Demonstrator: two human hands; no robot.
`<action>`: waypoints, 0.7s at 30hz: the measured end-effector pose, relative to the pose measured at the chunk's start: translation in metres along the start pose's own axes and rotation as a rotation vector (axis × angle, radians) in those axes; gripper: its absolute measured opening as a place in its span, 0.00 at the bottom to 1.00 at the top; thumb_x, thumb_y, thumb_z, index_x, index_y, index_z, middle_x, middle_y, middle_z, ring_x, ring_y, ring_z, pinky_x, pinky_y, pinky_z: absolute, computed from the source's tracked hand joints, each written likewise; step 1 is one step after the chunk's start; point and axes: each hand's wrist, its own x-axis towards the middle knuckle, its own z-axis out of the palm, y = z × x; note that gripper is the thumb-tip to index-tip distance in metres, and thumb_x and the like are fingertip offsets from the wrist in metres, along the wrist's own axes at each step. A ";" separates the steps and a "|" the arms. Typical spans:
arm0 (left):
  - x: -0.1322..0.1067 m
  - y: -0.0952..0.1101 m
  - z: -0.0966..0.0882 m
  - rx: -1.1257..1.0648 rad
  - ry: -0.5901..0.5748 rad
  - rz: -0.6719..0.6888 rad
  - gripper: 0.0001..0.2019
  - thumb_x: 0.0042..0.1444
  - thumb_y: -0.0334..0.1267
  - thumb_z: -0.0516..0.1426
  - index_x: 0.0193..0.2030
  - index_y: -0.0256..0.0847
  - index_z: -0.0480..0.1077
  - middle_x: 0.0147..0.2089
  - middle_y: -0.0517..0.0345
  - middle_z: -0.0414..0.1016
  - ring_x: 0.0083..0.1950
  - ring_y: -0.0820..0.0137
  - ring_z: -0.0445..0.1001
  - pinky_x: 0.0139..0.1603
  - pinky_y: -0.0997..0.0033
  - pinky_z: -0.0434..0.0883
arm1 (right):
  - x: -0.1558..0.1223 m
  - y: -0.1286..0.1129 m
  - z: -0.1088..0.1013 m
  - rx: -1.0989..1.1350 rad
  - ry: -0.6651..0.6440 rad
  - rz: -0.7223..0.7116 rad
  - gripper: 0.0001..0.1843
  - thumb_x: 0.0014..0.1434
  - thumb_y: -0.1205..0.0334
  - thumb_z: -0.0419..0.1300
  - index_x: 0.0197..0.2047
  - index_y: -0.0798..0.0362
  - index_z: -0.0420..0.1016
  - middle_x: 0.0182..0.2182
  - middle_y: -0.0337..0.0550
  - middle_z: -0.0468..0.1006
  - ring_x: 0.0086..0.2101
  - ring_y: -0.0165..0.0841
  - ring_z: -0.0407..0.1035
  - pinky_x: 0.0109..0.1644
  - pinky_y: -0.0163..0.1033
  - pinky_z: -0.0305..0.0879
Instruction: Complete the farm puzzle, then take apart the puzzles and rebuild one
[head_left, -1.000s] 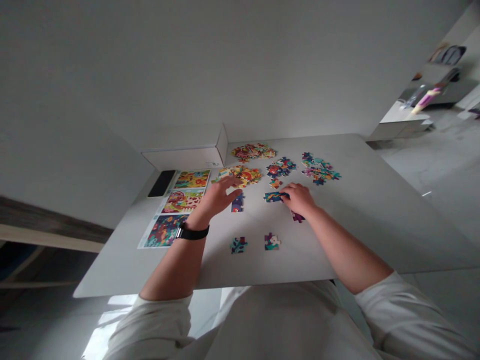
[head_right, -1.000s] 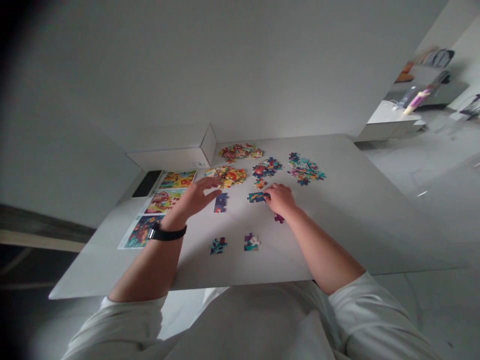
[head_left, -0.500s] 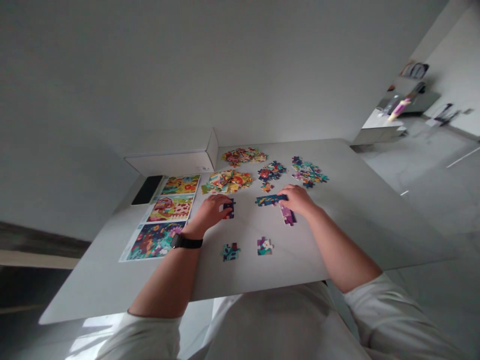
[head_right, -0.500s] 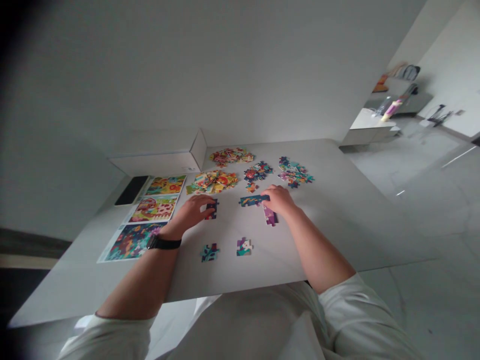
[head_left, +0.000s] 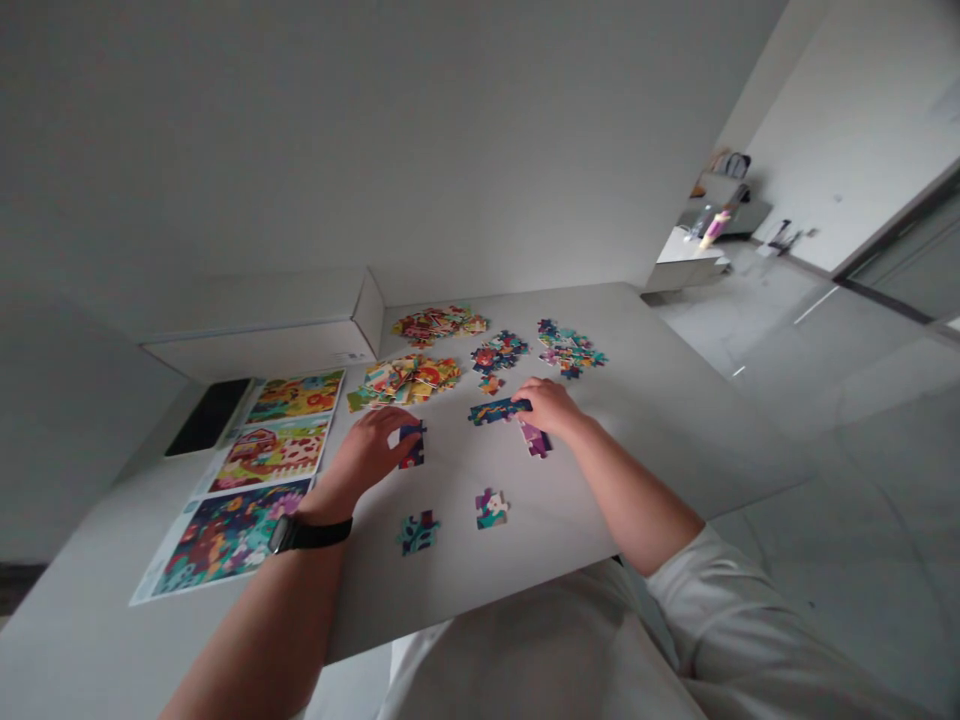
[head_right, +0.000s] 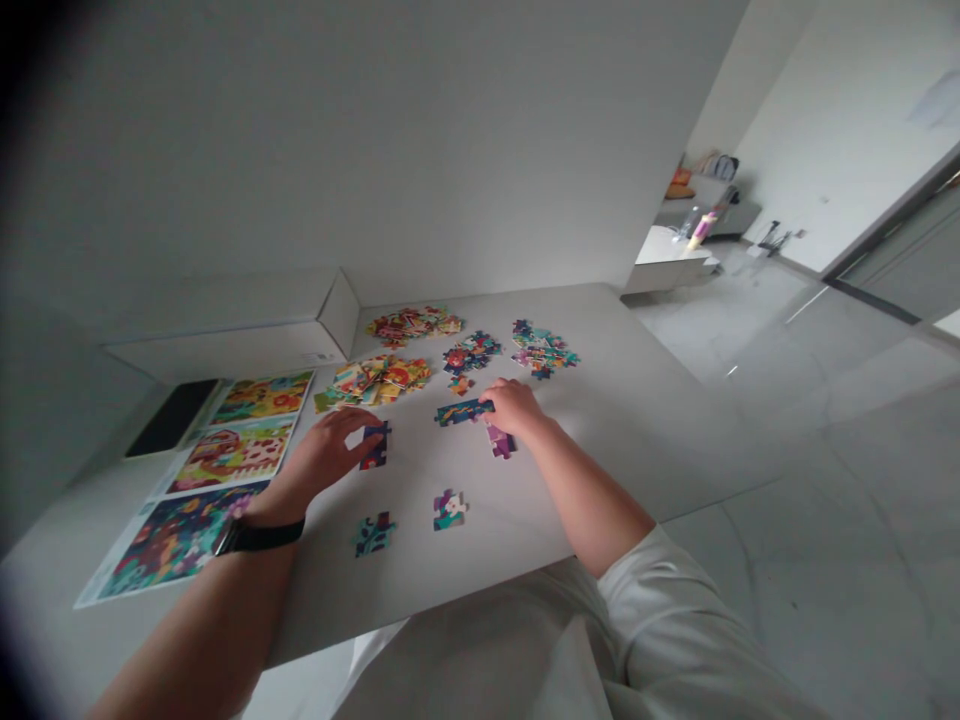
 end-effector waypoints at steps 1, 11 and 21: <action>0.000 -0.002 0.000 -0.006 -0.010 0.006 0.13 0.65 0.50 0.59 0.48 0.48 0.81 0.52 0.50 0.85 0.56 0.53 0.81 0.65 0.49 0.75 | 0.000 0.000 -0.001 0.000 -0.008 0.004 0.16 0.64 0.57 0.72 0.55 0.42 0.87 0.56 0.45 0.83 0.56 0.43 0.76 0.62 0.46 0.69; -0.002 -0.016 0.010 0.011 -0.049 0.013 0.18 0.66 0.53 0.58 0.49 0.44 0.82 0.53 0.45 0.84 0.55 0.51 0.81 0.64 0.49 0.75 | 0.001 -0.002 -0.004 -0.008 -0.004 0.052 0.15 0.69 0.56 0.67 0.57 0.43 0.85 0.58 0.44 0.82 0.58 0.42 0.74 0.65 0.45 0.66; 0.002 0.010 0.003 0.021 0.024 0.062 0.16 0.70 0.48 0.56 0.51 0.44 0.82 0.53 0.47 0.84 0.55 0.56 0.81 0.62 0.54 0.76 | 0.002 0.006 -0.004 -0.102 0.038 0.302 0.22 0.72 0.68 0.55 0.62 0.44 0.83 0.61 0.49 0.80 0.59 0.44 0.72 0.61 0.46 0.68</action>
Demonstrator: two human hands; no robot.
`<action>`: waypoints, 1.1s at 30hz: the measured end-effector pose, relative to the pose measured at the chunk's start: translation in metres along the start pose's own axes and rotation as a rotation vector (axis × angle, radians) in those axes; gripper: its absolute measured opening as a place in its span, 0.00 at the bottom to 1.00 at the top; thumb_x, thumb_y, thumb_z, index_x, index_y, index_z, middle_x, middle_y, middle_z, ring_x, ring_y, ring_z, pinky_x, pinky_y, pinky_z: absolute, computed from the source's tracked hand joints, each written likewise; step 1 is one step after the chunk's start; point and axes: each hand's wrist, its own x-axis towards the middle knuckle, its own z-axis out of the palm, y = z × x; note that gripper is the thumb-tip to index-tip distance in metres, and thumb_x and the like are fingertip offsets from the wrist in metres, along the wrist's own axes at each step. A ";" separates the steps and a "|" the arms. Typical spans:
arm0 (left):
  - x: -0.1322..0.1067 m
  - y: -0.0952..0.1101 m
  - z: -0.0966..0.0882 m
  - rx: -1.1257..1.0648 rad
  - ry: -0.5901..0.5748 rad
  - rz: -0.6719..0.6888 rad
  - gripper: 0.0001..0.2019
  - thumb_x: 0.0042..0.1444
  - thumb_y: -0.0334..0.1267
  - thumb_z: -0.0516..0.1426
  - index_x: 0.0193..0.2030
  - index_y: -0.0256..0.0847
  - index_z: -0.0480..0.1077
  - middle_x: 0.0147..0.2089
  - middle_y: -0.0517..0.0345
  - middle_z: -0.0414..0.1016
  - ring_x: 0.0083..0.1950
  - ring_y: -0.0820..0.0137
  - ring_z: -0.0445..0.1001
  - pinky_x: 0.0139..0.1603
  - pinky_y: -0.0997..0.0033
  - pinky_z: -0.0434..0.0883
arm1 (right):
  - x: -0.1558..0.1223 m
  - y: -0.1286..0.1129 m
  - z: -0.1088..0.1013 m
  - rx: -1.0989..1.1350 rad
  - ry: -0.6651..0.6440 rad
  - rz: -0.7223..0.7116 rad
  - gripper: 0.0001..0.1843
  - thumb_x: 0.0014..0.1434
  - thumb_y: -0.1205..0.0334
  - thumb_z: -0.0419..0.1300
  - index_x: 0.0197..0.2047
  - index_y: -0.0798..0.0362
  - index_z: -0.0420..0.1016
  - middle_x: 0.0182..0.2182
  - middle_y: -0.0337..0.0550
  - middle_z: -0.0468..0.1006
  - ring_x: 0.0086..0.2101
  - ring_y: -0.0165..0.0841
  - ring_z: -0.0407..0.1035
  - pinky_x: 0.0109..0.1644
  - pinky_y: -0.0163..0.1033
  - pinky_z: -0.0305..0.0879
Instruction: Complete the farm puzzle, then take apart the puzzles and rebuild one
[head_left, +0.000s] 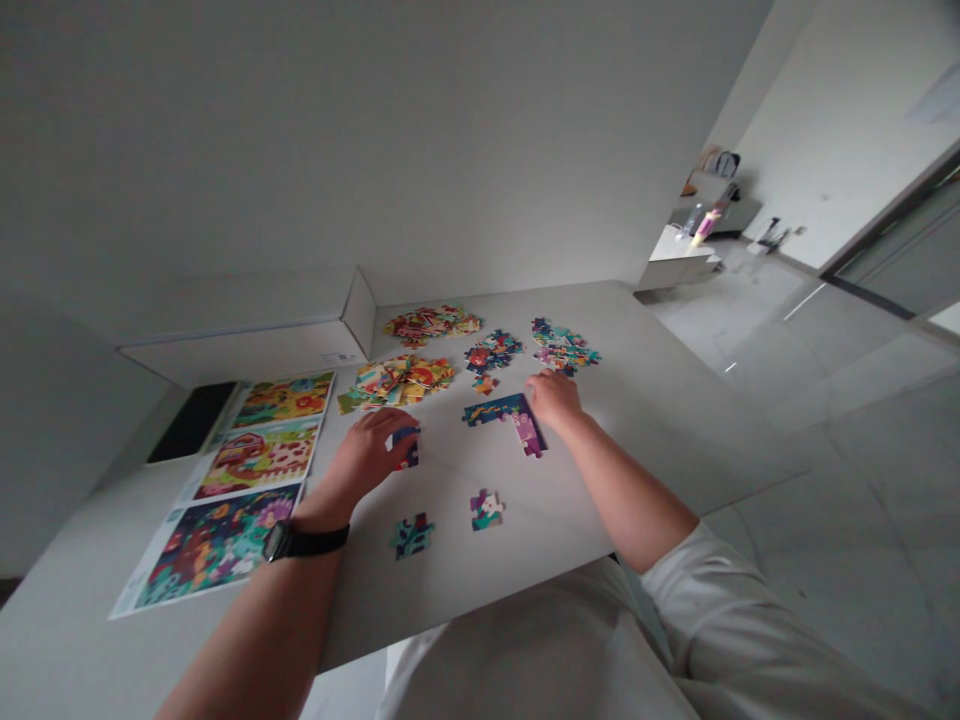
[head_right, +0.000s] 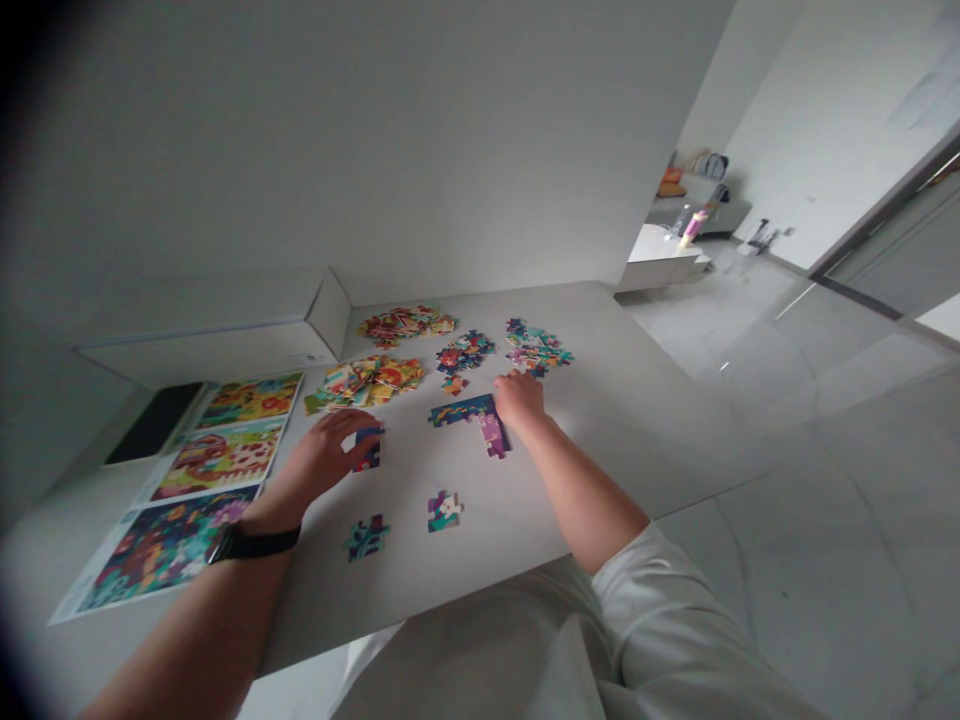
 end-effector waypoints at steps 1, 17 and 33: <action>0.000 0.000 0.001 -0.004 -0.005 0.007 0.16 0.70 0.48 0.56 0.51 0.43 0.82 0.53 0.47 0.84 0.55 0.56 0.81 0.62 0.54 0.76 | 0.000 0.000 0.000 -0.009 -0.012 0.013 0.23 0.72 0.68 0.55 0.62 0.44 0.83 0.61 0.50 0.80 0.59 0.44 0.72 0.60 0.46 0.68; -0.002 0.004 0.027 0.038 -0.105 0.113 0.20 0.70 0.51 0.58 0.61 0.46 0.81 0.65 0.43 0.81 0.65 0.49 0.78 0.70 0.43 0.72 | -0.002 -0.007 0.000 -0.084 -0.044 0.019 0.23 0.69 0.69 0.54 0.60 0.47 0.83 0.59 0.53 0.80 0.58 0.46 0.73 0.58 0.48 0.68; -0.003 0.001 0.031 0.044 -0.224 0.070 0.20 0.70 0.52 0.57 0.60 0.48 0.81 0.68 0.43 0.79 0.67 0.49 0.78 0.76 0.35 0.64 | -0.002 -0.008 -0.002 -0.053 -0.045 0.040 0.23 0.69 0.68 0.54 0.59 0.44 0.83 0.60 0.52 0.80 0.59 0.46 0.72 0.60 0.49 0.68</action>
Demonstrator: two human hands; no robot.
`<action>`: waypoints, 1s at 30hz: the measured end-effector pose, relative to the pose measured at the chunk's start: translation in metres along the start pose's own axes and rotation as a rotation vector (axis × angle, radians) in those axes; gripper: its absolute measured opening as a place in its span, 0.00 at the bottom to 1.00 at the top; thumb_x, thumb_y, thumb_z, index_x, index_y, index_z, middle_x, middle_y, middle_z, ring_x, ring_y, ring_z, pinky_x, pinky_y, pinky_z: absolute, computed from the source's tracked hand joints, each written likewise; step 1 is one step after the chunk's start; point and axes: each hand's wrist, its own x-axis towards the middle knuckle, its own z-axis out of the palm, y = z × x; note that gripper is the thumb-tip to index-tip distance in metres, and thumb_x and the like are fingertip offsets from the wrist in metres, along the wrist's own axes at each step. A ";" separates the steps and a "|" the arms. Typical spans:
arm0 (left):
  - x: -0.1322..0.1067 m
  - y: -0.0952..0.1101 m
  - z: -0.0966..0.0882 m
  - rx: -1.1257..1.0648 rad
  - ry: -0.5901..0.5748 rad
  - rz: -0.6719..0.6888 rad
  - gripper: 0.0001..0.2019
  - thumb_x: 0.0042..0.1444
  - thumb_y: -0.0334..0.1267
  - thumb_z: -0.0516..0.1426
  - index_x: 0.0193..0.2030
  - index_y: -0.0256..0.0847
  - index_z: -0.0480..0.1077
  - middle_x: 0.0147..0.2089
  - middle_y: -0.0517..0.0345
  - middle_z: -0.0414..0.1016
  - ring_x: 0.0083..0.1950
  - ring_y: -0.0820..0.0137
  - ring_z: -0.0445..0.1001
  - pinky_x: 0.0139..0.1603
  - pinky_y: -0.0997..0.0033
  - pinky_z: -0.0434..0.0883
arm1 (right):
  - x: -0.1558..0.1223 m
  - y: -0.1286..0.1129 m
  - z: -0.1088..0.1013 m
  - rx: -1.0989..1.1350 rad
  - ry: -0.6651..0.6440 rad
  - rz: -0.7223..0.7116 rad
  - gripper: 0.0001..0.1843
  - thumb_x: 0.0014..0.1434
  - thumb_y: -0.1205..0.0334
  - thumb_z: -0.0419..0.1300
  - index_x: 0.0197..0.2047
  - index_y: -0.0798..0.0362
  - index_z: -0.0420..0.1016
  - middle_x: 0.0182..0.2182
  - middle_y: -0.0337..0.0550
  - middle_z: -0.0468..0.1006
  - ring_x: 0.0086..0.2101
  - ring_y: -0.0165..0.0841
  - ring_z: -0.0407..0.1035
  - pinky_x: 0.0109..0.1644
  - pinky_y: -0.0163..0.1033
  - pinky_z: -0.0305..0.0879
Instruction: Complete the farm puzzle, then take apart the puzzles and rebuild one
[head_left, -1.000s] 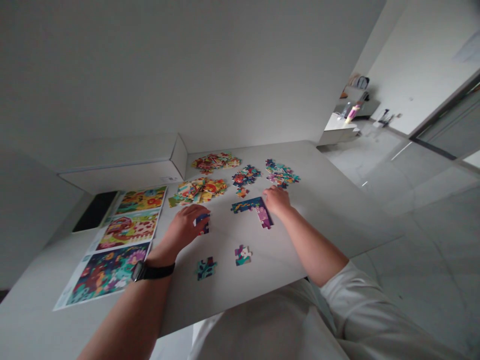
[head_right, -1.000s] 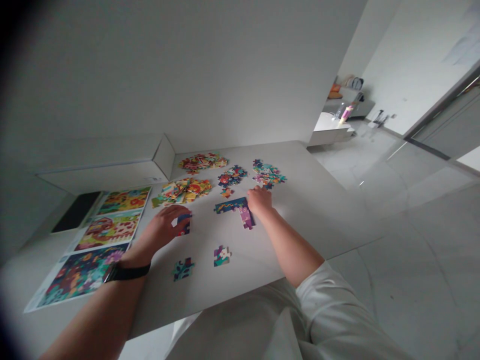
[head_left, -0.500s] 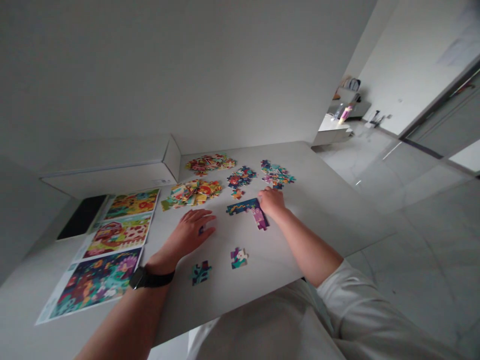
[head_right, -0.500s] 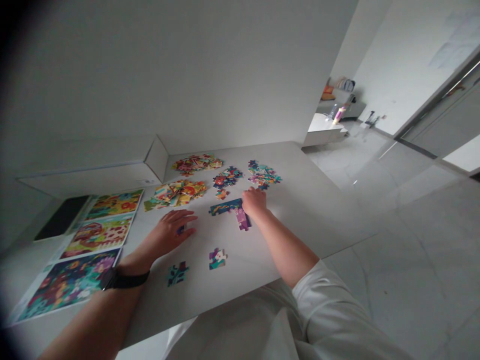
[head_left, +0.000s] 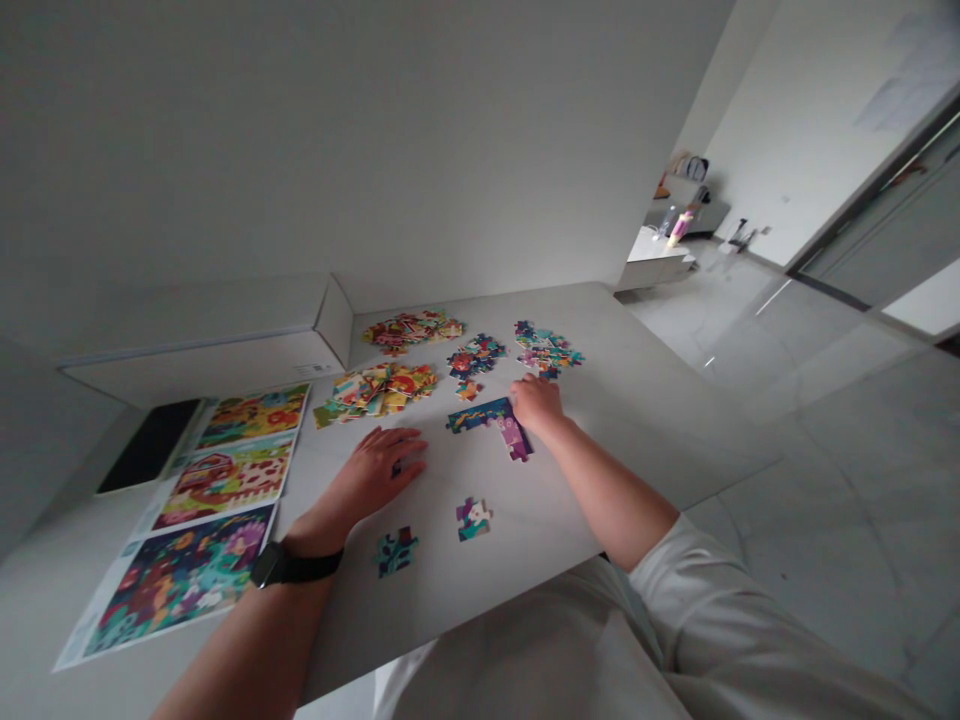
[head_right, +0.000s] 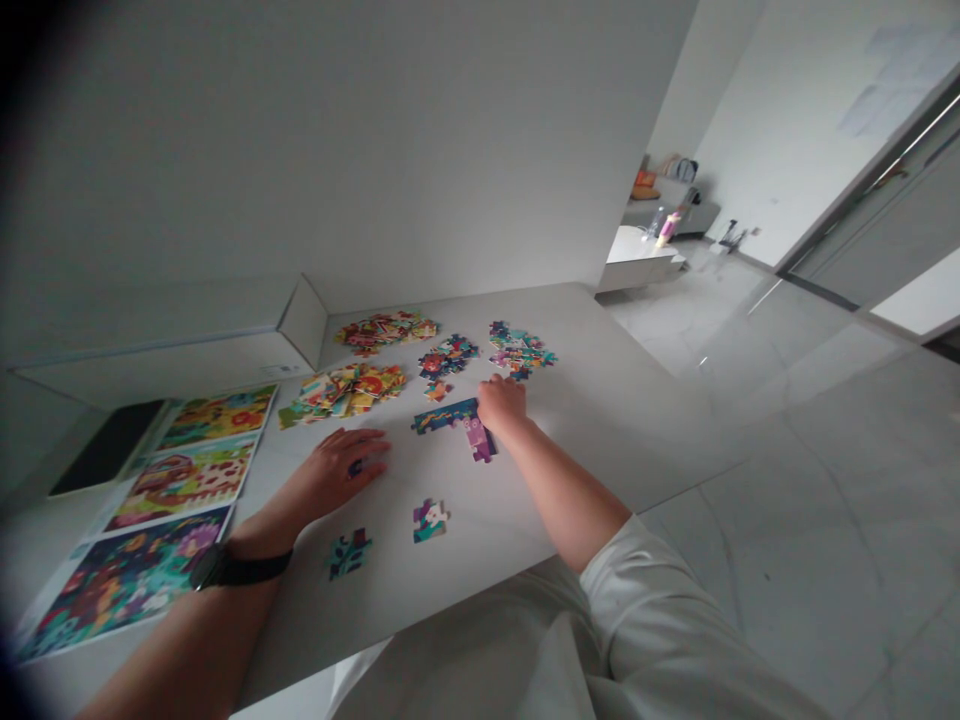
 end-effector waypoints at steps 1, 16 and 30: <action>0.000 -0.001 0.001 -0.003 0.001 0.001 0.20 0.70 0.51 0.58 0.60 0.48 0.81 0.68 0.44 0.79 0.67 0.49 0.78 0.76 0.35 0.64 | 0.000 0.000 0.000 -0.001 0.002 0.002 0.23 0.69 0.68 0.54 0.59 0.44 0.83 0.60 0.52 0.80 0.59 0.46 0.73 0.60 0.49 0.68; 0.001 0.011 -0.009 -0.022 0.117 0.000 0.17 0.71 0.48 0.57 0.59 0.47 0.82 0.66 0.45 0.79 0.65 0.52 0.78 0.73 0.42 0.70 | 0.001 0.007 0.005 0.018 0.022 -0.026 0.21 0.71 0.66 0.54 0.60 0.45 0.84 0.59 0.52 0.81 0.57 0.45 0.75 0.59 0.48 0.70; 0.000 0.024 -0.028 0.008 0.237 -0.100 0.16 0.73 0.43 0.54 0.57 0.45 0.80 0.59 0.46 0.82 0.61 0.54 0.79 0.67 0.48 0.73 | 0.045 -0.017 -0.008 0.041 0.046 -0.195 0.22 0.72 0.50 0.64 0.65 0.47 0.80 0.61 0.52 0.82 0.59 0.44 0.75 0.64 0.45 0.67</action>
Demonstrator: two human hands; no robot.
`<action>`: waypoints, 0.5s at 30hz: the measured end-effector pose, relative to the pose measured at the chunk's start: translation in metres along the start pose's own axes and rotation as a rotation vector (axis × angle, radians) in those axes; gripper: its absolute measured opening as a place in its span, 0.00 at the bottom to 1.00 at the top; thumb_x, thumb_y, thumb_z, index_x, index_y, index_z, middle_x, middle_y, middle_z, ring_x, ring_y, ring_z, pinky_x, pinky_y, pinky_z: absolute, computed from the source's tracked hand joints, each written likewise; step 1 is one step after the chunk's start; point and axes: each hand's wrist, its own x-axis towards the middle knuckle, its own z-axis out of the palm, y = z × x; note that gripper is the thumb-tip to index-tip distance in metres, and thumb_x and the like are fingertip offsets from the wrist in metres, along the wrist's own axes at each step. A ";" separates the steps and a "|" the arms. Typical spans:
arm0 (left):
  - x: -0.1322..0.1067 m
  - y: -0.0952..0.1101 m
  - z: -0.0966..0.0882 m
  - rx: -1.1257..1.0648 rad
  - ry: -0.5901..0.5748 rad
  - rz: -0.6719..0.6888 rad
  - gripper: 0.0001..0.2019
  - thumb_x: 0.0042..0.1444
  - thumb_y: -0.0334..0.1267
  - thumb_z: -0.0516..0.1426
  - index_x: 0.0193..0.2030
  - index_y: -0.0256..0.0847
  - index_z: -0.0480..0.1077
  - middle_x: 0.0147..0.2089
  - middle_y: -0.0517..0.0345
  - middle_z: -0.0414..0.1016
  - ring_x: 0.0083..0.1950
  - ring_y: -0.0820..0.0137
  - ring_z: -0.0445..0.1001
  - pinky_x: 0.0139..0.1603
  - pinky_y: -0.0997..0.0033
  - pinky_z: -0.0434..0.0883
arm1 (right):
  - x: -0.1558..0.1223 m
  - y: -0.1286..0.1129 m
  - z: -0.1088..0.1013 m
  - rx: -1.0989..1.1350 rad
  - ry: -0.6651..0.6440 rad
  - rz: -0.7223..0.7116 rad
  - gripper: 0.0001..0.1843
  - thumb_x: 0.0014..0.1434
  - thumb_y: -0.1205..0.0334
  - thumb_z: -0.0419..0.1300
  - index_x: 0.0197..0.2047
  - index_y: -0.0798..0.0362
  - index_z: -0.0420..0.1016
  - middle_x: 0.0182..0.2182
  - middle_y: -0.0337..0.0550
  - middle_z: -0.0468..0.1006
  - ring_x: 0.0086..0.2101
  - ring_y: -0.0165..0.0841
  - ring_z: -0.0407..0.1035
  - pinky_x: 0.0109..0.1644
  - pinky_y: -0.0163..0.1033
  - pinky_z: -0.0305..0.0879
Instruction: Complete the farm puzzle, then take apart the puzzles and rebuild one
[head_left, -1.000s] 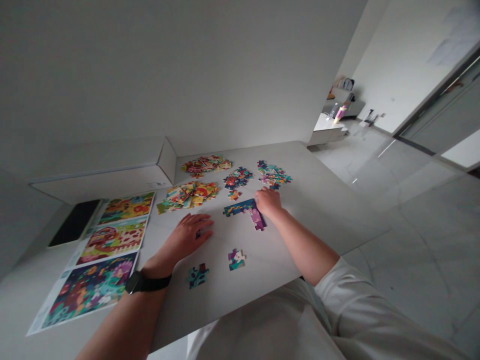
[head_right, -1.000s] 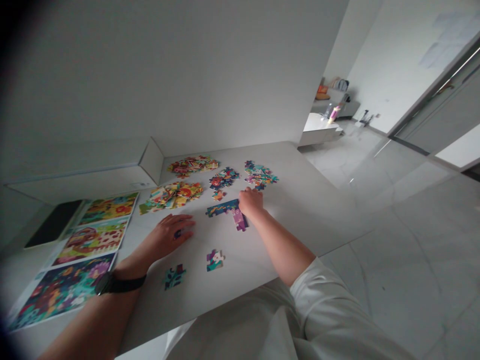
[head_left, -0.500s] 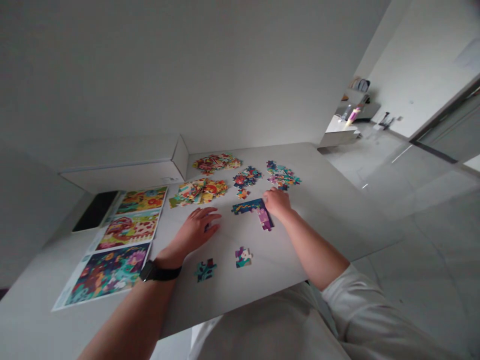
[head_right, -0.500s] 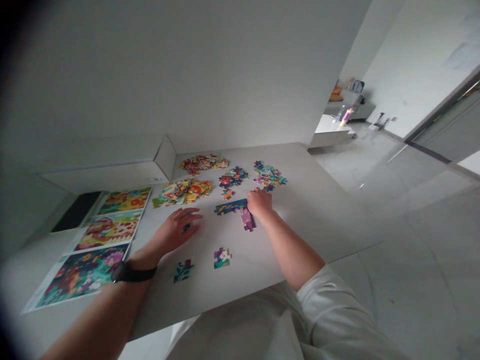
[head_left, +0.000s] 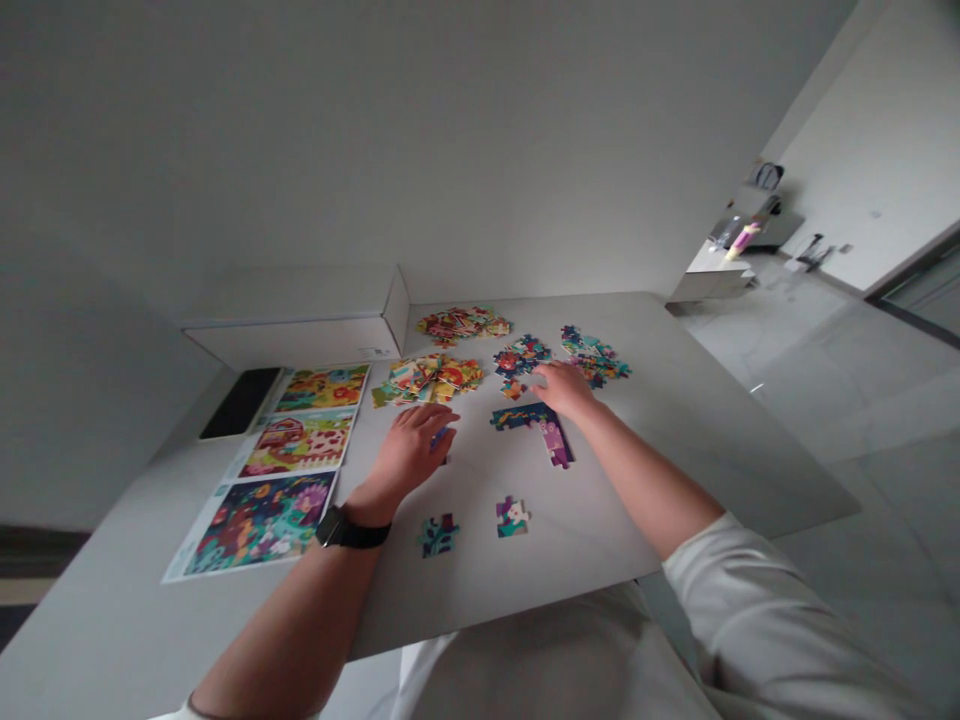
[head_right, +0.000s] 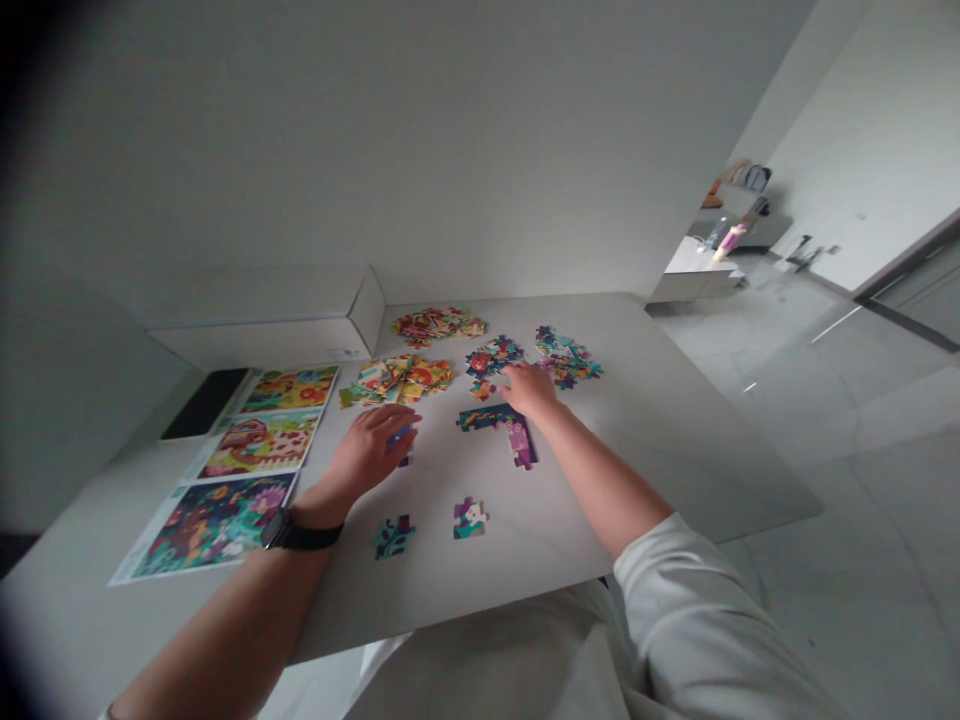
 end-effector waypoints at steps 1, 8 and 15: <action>0.000 0.000 0.000 -0.001 -0.003 0.000 0.16 0.73 0.43 0.54 0.57 0.45 0.80 0.59 0.46 0.82 0.61 0.54 0.79 0.66 0.48 0.73 | 0.005 -0.005 0.002 0.004 0.006 -0.016 0.23 0.71 0.48 0.64 0.65 0.47 0.80 0.61 0.51 0.81 0.59 0.44 0.75 0.64 0.45 0.67; 0.000 -0.002 0.000 0.003 0.003 -0.004 0.14 0.72 0.40 0.55 0.56 0.43 0.80 0.58 0.46 0.83 0.60 0.54 0.79 0.65 0.48 0.73 | 0.020 -0.023 0.014 0.000 -0.033 -0.073 0.21 0.64 0.42 0.71 0.56 0.42 0.85 0.57 0.47 0.82 0.57 0.43 0.75 0.59 0.43 0.69; -0.001 -0.004 0.000 -0.005 -0.022 -0.011 0.15 0.73 0.41 0.55 0.58 0.45 0.80 0.60 0.46 0.82 0.61 0.54 0.79 0.66 0.48 0.73 | 0.022 0.017 0.008 -0.062 -0.089 -0.051 0.19 0.66 0.52 0.70 0.59 0.41 0.85 0.60 0.47 0.81 0.56 0.42 0.76 0.59 0.42 0.69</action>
